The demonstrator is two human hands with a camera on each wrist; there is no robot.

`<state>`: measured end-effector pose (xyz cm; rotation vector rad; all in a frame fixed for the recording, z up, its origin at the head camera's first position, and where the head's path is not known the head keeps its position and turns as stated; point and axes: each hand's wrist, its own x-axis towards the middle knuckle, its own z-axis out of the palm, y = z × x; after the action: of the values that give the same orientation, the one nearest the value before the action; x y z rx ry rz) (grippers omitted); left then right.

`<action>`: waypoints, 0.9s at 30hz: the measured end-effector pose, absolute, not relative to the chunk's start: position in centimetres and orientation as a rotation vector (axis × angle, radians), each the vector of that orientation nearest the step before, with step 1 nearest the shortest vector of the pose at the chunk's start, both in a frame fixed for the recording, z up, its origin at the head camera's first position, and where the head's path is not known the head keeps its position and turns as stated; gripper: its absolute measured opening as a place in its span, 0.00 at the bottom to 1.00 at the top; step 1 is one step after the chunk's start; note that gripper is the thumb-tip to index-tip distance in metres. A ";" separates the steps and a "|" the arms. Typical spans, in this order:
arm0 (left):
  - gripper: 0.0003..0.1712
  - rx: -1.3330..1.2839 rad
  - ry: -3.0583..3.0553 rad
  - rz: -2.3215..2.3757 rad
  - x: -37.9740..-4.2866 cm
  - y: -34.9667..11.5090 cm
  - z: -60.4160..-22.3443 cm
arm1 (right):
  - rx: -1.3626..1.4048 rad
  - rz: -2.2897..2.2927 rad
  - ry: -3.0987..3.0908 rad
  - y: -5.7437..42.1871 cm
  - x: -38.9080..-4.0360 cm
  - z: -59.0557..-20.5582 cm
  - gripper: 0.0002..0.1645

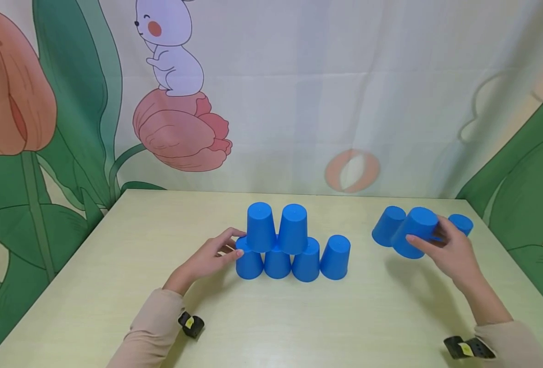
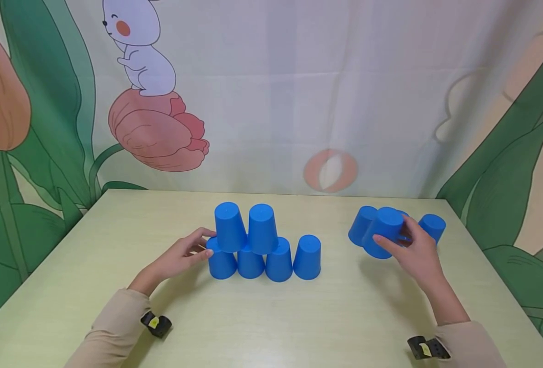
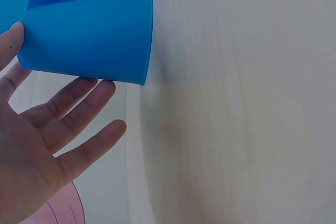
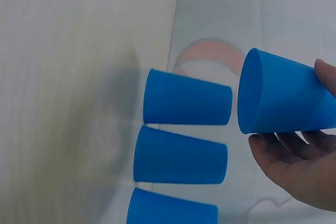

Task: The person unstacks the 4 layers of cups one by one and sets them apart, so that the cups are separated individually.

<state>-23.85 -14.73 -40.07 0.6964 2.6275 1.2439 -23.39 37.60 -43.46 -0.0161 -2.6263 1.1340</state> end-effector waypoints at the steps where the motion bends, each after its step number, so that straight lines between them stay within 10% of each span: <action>1: 0.24 0.695 2.629 1.243 -23.9 -14.7 -40.1 | -0.042 1.108 -2.627 38.7 -24.1 -44.7 0.47; 13: 0.25 0.695 2.629 1.243 -23.8 -14.8 -40.1 | -0.168 1.157 -2.675 38.2 -20.1 -40.1 0.50; 19: 0.25 0.695 2.631 1.243 -23.9 -14.8 -40.2 | -0.206 1.048 -2.642 45.2 -23.2 -46.3 0.49; 27: 0.25 0.690 2.633 1.241 -23.9 -14.8 -40.2 | -0.336 1.053 -2.704 45.3 -20.9 -43.5 0.54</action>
<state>-23.86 -14.77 -40.17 0.6902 2.6329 1.2412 -20.87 45.27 -43.53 -0.3365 -2.7040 1.0532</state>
